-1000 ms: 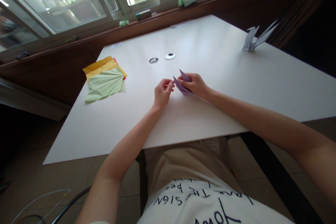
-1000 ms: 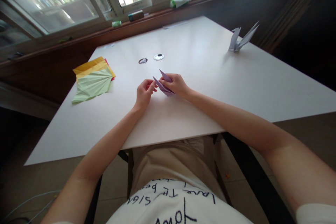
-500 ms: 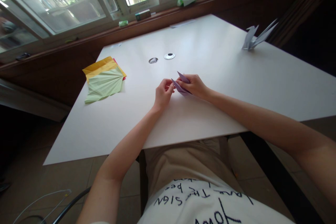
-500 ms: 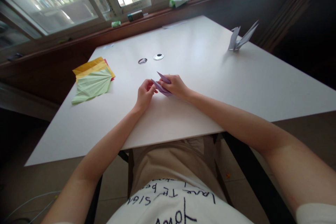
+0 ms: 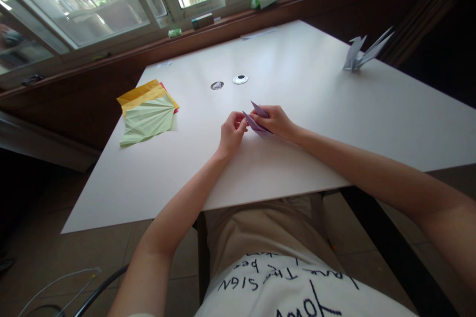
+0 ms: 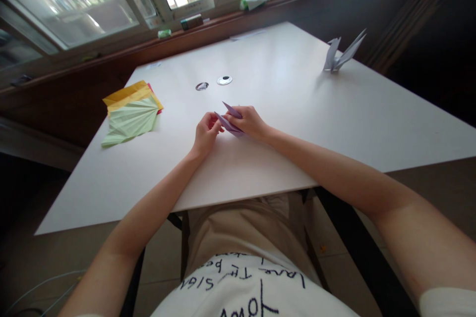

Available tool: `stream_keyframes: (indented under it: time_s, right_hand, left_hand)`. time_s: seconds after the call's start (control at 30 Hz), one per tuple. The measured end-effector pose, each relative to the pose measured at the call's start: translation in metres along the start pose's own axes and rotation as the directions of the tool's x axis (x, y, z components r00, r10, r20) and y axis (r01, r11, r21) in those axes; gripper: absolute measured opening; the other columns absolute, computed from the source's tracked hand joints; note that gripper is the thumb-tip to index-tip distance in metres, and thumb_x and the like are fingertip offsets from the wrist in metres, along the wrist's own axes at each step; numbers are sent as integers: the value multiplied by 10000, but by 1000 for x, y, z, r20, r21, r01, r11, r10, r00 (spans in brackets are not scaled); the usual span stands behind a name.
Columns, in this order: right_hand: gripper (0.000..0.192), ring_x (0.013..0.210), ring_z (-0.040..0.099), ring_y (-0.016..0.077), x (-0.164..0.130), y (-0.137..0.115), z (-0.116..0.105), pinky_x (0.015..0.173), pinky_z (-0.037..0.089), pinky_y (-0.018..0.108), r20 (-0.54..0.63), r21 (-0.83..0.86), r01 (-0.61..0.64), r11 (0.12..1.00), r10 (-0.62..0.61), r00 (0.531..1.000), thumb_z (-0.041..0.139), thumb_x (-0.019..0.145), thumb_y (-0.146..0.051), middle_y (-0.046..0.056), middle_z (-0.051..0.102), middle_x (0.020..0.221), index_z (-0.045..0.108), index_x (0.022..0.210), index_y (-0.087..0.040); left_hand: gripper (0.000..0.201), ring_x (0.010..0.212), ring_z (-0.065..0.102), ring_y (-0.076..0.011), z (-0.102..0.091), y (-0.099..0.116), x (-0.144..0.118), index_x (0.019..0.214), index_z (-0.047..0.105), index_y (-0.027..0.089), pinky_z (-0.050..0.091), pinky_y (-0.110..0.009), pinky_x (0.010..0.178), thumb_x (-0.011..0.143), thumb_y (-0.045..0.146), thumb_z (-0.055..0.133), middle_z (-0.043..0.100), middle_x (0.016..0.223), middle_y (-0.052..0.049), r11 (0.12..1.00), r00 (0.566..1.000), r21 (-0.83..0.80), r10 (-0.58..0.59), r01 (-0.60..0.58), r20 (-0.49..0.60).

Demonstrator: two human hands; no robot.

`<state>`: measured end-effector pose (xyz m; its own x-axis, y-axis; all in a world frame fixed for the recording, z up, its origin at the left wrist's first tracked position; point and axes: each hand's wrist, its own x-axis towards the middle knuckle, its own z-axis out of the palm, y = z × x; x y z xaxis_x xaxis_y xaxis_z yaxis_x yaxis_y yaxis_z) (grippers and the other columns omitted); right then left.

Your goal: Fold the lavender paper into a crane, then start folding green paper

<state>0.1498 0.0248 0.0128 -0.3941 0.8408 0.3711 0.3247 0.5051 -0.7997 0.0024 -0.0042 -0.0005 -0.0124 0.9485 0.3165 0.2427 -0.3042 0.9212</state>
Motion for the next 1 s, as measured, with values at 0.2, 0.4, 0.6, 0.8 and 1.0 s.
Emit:
stream_keyframes:
  time_s: [0.2, 0.4, 0.6, 0.8, 1.0]
  right_hand:
    - [314, 563, 472, 106, 1, 2, 0, 531, 349, 228, 10, -5, 5, 1000, -5, 1000, 501, 771, -387, 23, 580, 610, 646, 711, -115]
    - [308, 555, 471, 102, 1, 3, 0, 529, 348, 222, 38, -26, 21, 999, -20, 999, 487, 776, -379, 15, 579, 606, 644, 716, -121]
    - [276, 555, 481, 106, 2, 1, 1, 535, 334, 224, 66, -151, 44, 988, -35, 997, 475, 776, -335, 18, 577, 596, 637, 705, -122]
    - [269, 543, 468, 101, 2, 1, 0, 532, 323, 223, 66, -192, 45, 980, -33, 997, 469, 775, -330, 8, 558, 577, 621, 685, -127]
    - [273, 552, 475, 102, 0, -2, 0, 541, 338, 224, 60, -127, 29, 991, -21, 998, 473, 783, -331, 17, 574, 599, 621, 688, -123]
  left_hand:
    - [46, 543, 542, -63, 0, -1, 1, 737, 484, 185, 442, -180, 526, 771, 157, 499, 578, 683, 27, 1000, 1000, 4, -4, 4, 3]
    - [40, 543, 550, -70, 1, -3, 0, 744, 477, 185, 441, -192, 531, 771, 161, 493, 574, 688, 33, 999, 1000, 31, -17, 16, 20]
    - [55, 539, 547, -72, 1, -3, -1, 741, 466, 185, 431, -192, 523, 771, 172, 510, 542, 664, 44, 998, 999, 66, -23, 20, 36]
    - [80, 536, 542, -66, 2, -2, -2, 731, 449, 184, 423, -180, 514, 772, 168, 516, 536, 653, 46, 997, 999, 79, -21, 18, 44]
    - [61, 538, 547, -63, 2, -2, -1, 746, 461, 182, 431, -177, 513, 791, 191, 501, 548, 680, 35, 999, 998, 32, -27, 26, 52]
